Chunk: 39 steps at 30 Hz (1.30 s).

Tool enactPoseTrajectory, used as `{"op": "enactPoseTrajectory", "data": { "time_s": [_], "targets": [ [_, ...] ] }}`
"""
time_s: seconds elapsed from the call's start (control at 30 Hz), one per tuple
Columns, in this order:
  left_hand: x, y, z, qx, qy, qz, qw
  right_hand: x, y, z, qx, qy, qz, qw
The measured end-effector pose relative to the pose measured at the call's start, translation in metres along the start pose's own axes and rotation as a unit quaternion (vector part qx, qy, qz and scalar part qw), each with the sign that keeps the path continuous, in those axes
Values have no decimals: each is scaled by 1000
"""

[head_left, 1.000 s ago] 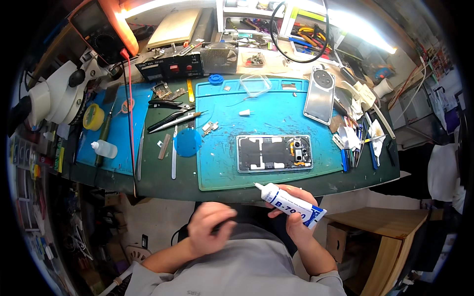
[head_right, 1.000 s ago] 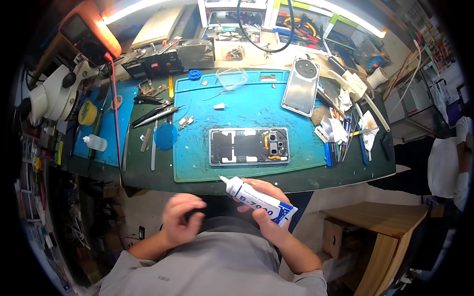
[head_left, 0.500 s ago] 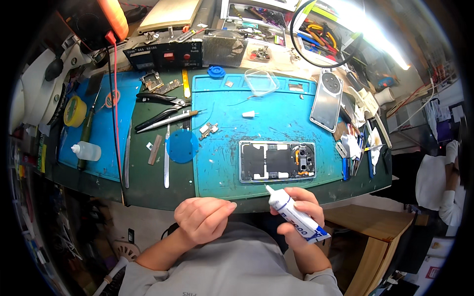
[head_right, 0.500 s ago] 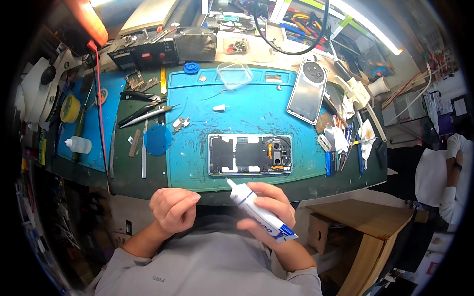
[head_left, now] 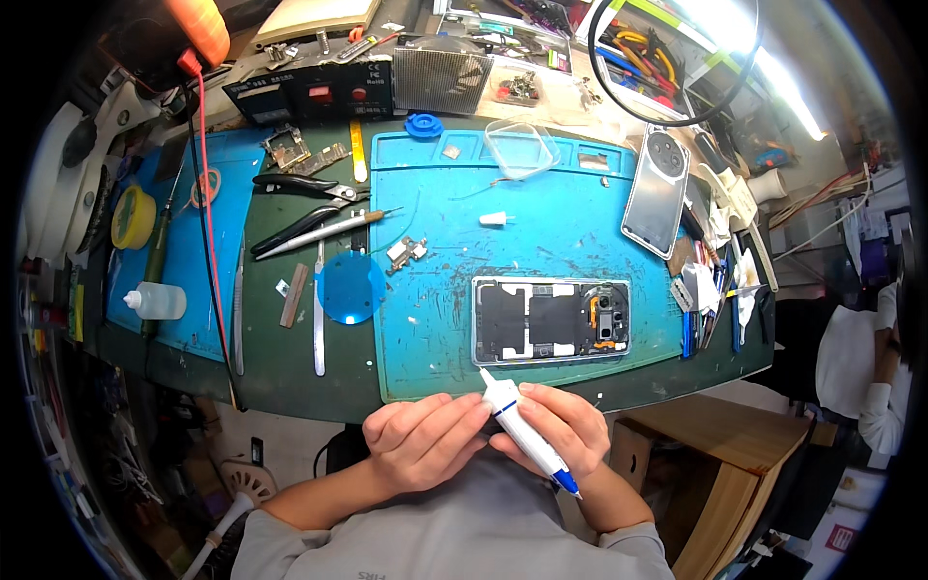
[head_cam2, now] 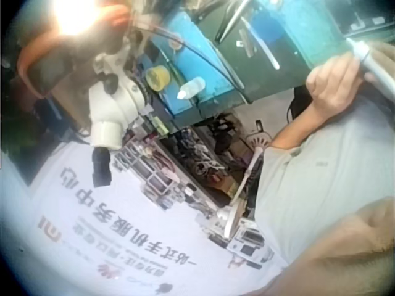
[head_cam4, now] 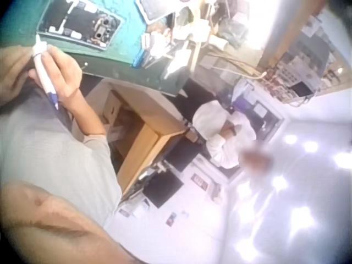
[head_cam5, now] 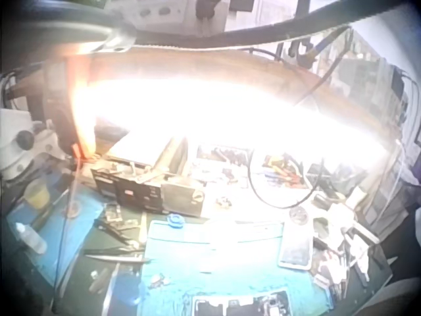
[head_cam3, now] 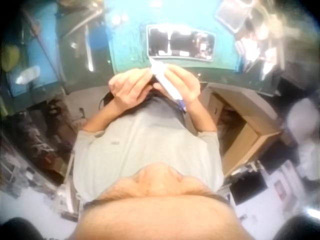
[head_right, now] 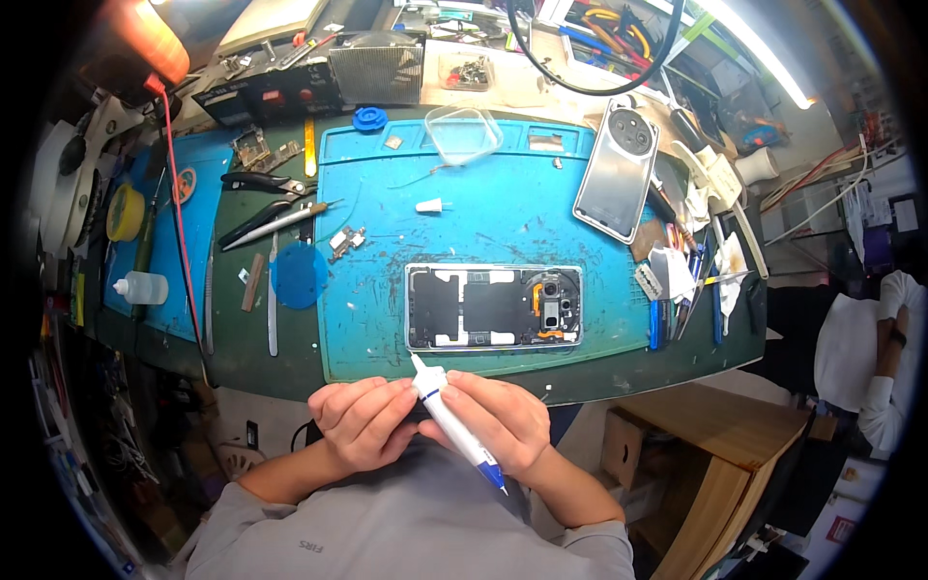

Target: The person applies adhesive to the internal frame of a disassembled smartphone using a tube. They then use a hot air gun to heat the back cover of another smartphone. The workspace is cluttered with tools and electronic parts.

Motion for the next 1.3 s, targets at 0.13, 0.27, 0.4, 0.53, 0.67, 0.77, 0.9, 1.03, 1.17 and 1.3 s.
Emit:
{"op": "enactPoseTrajectory", "data": {
  "time_s": [0.13, 0.27, 0.4, 0.53, 0.67, 0.77, 0.9, 1.03, 1.17, 1.3],
  "targets": [
    [1, 0, -2, -16, 11, -7, 1000, -3, 0, -1, 11, -10, -2, 1000],
    [0, 1, -3, -23, 14, -9, 1000, -4, 0, -2, 16, -15, -2, 1000],
    [-1, 1, -3, -21, 15, -6, 1000, -3, 0, -2, 15, -12, -2, 1000],
    [-1, 1, -3, -21, 18, -6, 1000, -3, 1, -2, 14, -12, -3, 1000],
    [-1, 1, -3, -19, 16, -7, 1000, -3, 1, -1, 11, -12, -6, 1000],
    [-1, 2, -3, -21, 17, -8, 1000, -4, 1, -1, 10, -15, -5, 1000],
    [-3, 2, -3, -23, 19, -9, 1000, -4, 1, 0, 9, -13, -10, 1000],
    [-2, 2, -3, -26, 17, -11, 999, -5, 0, 0, 10, -11, -10, 1000],
    [-1, 2, -5, -30, 22, -14, 999, -5, 1, -1, 9, -6, -9, 1000],
    [-1, 2, -5, -31, 22, -18, 999, -5, 2, 0, 10, -2, -6, 1000]
  ]
}}
Point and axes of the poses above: each hand's wrist, its own x-axis away from the middle knuckle, its own z-axis out of the back of the hand, y = z × x, the point moved 6 cm from there along -x, towards the middle knuckle, and after that the axes turned 9 degrees about y, right-handed, at the moved point
